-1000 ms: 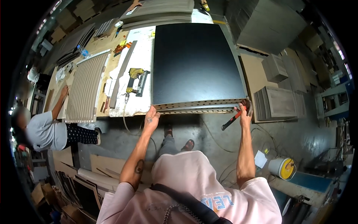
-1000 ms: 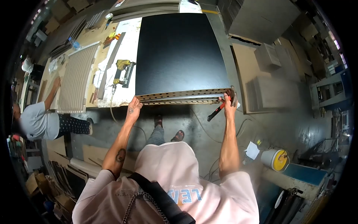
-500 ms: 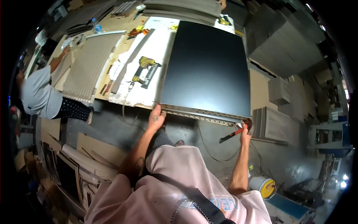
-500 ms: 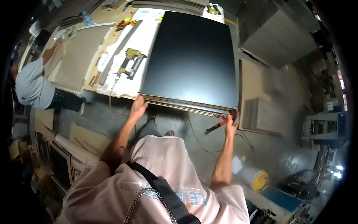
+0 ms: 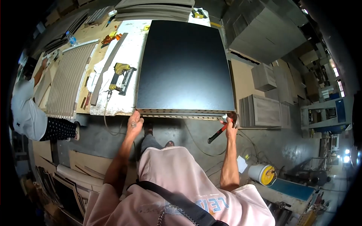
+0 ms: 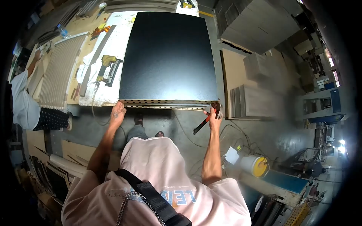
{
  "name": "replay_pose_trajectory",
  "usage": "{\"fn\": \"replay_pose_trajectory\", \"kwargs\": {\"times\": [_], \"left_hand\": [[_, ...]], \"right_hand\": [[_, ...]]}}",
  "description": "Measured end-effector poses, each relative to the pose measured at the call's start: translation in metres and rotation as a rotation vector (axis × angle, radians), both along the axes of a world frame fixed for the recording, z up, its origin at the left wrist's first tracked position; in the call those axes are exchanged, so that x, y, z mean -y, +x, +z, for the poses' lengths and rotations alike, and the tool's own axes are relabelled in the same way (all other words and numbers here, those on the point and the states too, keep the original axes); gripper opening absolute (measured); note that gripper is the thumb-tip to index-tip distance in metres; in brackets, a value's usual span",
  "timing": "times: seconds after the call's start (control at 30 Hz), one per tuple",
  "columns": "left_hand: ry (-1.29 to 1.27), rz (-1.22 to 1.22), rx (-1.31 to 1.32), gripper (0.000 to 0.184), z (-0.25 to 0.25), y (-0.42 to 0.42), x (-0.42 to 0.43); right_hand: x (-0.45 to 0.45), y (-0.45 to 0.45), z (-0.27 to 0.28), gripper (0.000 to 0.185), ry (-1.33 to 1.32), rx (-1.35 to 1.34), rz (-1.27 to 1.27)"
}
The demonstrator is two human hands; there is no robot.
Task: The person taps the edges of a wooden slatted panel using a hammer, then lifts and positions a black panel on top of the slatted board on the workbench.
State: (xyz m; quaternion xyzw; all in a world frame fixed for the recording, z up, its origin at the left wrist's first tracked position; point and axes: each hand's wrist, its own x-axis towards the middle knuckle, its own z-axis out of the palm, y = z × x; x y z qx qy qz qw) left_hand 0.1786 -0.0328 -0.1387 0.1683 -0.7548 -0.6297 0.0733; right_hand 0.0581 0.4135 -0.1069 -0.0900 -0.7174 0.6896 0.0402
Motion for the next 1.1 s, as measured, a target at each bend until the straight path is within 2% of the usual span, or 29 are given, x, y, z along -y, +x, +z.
{"fn": "replay_pose_trajectory", "kwargs": {"times": [0.17,0.27,0.37,0.47,0.6,0.63,0.67,0.73,0.8,0.83,0.87,0.93,0.97,1.0,1.07,1.1], "left_hand": [[-0.074,0.008,0.02,0.023,0.006,0.0,-0.001],[-0.075,0.038,0.02,0.023,0.002,0.002,-0.002],[0.049,0.028,-0.032,0.023,-0.015,0.0,0.0],[0.056,0.057,-0.062,0.024,-0.01,0.0,-0.006],[0.056,0.058,-0.053,0.025,-0.016,0.0,-0.005],[0.056,0.07,-0.061,0.023,-0.016,0.001,-0.006],[0.057,0.082,-0.068,0.022,-0.015,0.001,-0.008],[0.049,0.158,0.003,0.02,0.017,0.001,-0.022],[0.024,0.172,0.046,0.016,0.013,-0.001,-0.024],[0.01,0.18,0.068,0.014,0.012,-0.002,-0.025],[0.014,0.164,0.078,0.012,0.01,-0.002,-0.024],[0.02,0.13,0.1,0.013,0.007,-0.003,-0.015],[-0.138,0.08,0.227,0.025,-0.035,-0.006,0.002],[-0.157,0.118,0.258,0.027,0.018,-0.008,-0.013],[-0.124,0.061,0.254,0.023,0.012,-0.014,-0.007],[-0.095,0.097,0.175,0.014,-0.002,-0.016,-0.007]], "right_hand": [[-0.004,0.002,0.003,0.032,0.104,0.102,0.004],[-0.004,0.003,0.002,0.034,0.071,0.079,0.003],[-0.003,0.004,0.001,0.035,0.081,0.076,-0.005],[-0.002,0.007,0.012,0.036,0.13,0.218,-0.008],[0.002,0.002,0.007,0.036,0.031,0.062,-0.015],[-0.002,-0.002,-0.002,0.047,-0.027,0.077,-0.013],[-0.006,-0.005,-0.012,0.043,-0.074,0.029,-0.02],[-0.013,-0.005,-0.025,0.034,0.013,-0.006,0.016],[-0.02,-0.001,-0.032,0.031,0.338,0.012,-0.001],[-0.027,-0.005,-0.029,0.036,0.605,0.103,0.105],[-0.027,-0.007,-0.036,0.036,0.585,0.114,0.051],[-0.028,-0.015,-0.06,0.037,0.362,0.12,0.003],[-0.024,-0.011,-0.05,0.038,0.496,0.122,0.015],[-0.018,-0.008,-0.039,0.039,0.516,0.194,0.016],[-0.02,-0.009,-0.044,0.038,0.524,0.133,0.028],[-0.019,-0.009,-0.043,0.038,0.519,0.162,0.02]]}}
